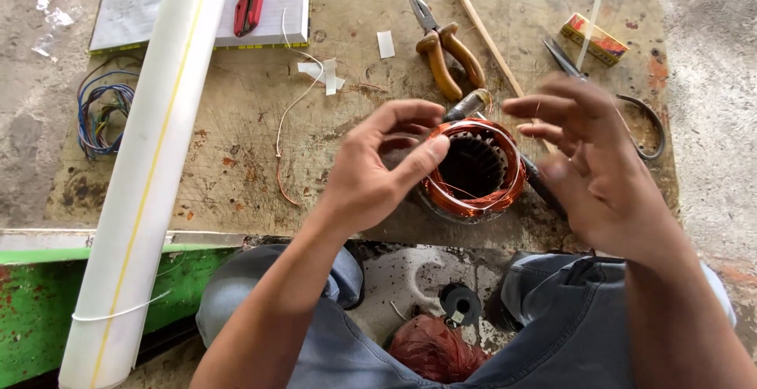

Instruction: Shaping motor coils and inserting insulation paper into a stator using a hammer and scissors.

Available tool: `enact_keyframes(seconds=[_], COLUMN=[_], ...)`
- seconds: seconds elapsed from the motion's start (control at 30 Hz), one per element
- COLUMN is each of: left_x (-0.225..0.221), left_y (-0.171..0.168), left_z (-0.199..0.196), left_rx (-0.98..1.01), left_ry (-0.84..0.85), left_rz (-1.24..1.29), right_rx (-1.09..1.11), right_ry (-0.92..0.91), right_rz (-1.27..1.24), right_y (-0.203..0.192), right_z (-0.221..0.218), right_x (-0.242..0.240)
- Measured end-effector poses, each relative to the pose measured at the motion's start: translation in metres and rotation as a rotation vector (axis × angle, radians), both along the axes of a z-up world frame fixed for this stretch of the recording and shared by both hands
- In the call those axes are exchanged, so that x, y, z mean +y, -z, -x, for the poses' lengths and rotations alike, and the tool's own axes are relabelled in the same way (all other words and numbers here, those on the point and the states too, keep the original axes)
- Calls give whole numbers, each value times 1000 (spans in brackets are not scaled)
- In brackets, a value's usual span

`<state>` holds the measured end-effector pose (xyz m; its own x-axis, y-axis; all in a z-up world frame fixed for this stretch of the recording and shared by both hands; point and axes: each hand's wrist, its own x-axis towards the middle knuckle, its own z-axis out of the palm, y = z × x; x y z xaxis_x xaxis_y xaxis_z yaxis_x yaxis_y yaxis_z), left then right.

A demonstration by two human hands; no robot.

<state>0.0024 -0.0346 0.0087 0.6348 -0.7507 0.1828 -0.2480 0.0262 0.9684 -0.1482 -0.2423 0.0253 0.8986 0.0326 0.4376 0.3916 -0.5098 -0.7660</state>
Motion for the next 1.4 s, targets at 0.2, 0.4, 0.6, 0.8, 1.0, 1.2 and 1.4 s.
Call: enact_keyframes(seconds=[0.2, 0.4, 0.6, 0.8, 1.0, 1.2, 1.4], left_x=[-4, -5, -9, -9, -6, 0, 2], left_y=[-3, 10, 11, 0, 6, 17, 15], left_z=[3, 12, 26, 30, 29, 27, 41], left_rx=[281, 330, -113, -54, -196, -265, -307], left_ry=[121, 175, 122, 137, 130, 103, -41], left_rz=[46, 254, 158, 128, 113, -12, -44], right_rx=[239, 297, 296, 299, 252, 194, 148], right_ry=[159, 210, 66, 73, 82, 104, 174], right_rz=[-142, -394, -423, -398, -356, -202, -20], right_y=[0, -1, 1, 1, 0, -2, -4], right_z=[-3, -6, -6, -5, -4, -4, -4], right_x=[12, 16, 8, 7, 11, 15, 22])
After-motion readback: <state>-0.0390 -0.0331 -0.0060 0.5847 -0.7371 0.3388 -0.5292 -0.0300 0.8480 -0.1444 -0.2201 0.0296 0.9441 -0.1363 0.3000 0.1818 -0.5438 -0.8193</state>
